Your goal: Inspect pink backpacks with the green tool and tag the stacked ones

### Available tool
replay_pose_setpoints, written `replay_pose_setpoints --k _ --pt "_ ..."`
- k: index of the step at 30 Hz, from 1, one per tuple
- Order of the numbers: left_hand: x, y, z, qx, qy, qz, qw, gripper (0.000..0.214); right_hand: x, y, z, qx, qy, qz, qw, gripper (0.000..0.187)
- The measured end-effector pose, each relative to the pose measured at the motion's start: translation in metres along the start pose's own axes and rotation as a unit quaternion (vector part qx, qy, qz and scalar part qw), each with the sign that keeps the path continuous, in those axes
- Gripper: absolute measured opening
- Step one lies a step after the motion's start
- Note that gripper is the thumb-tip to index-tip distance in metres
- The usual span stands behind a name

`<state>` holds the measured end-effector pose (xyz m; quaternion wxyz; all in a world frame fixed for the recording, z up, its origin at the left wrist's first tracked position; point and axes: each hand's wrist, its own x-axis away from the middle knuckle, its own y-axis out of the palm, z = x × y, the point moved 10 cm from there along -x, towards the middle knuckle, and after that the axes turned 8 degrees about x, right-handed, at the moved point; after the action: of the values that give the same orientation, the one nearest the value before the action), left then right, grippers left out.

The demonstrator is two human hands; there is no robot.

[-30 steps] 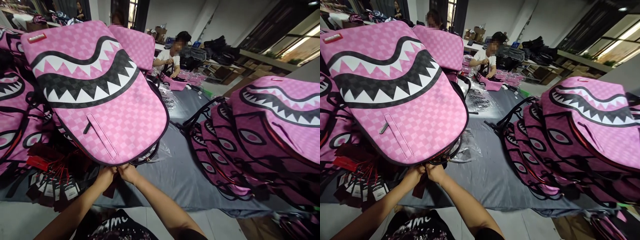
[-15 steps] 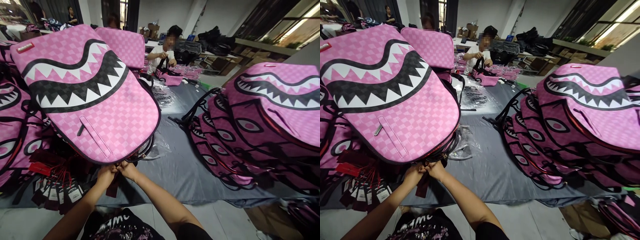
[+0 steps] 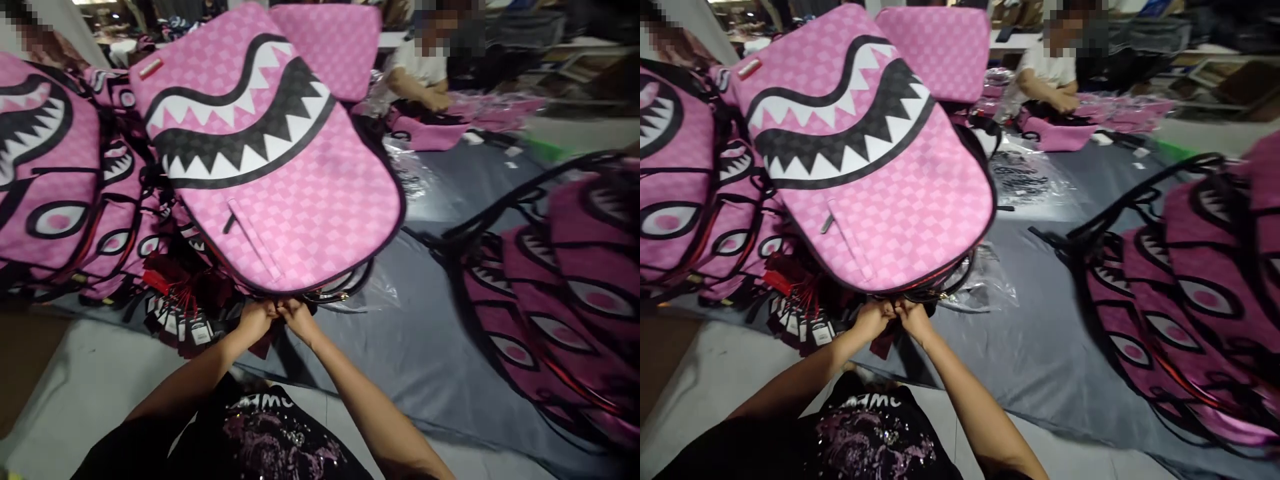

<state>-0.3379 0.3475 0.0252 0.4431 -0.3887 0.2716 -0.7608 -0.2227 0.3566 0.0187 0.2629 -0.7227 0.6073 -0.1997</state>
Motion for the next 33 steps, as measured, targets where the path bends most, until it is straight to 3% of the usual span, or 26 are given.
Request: replay_pose_setpoints --k 10,13,17,21,29,33 --pt "-0.001 0.006 -0.004 0.036 0.010 0.009 0.999 0.030 0.002 0.000 0.010 -0.032 0.031 0.018 0.999 0.035" --pt "0.000 0.009 -0.002 0.044 0.037 -0.011 0.998 0.021 0.004 0.001 0.010 -0.027 0.041 0.021 0.999 0.040" --pt "-0.001 0.006 -0.005 0.034 0.043 0.007 0.998 0.024 0.005 0.002 0.012 -0.019 0.055 0.028 0.998 0.046" --pt "-0.002 0.012 -0.005 0.029 0.059 -0.020 0.998 0.017 0.006 0.002 0.012 -0.010 0.067 0.040 0.997 0.049" --pt "-0.002 0.010 -0.005 0.023 0.077 -0.036 0.996 0.025 0.008 0.003 0.014 0.005 0.093 0.055 0.994 0.049" --pt "-0.005 0.007 -0.009 0.031 0.085 -0.021 0.996 0.023 0.010 0.003 0.017 0.013 0.112 0.072 0.991 0.052"
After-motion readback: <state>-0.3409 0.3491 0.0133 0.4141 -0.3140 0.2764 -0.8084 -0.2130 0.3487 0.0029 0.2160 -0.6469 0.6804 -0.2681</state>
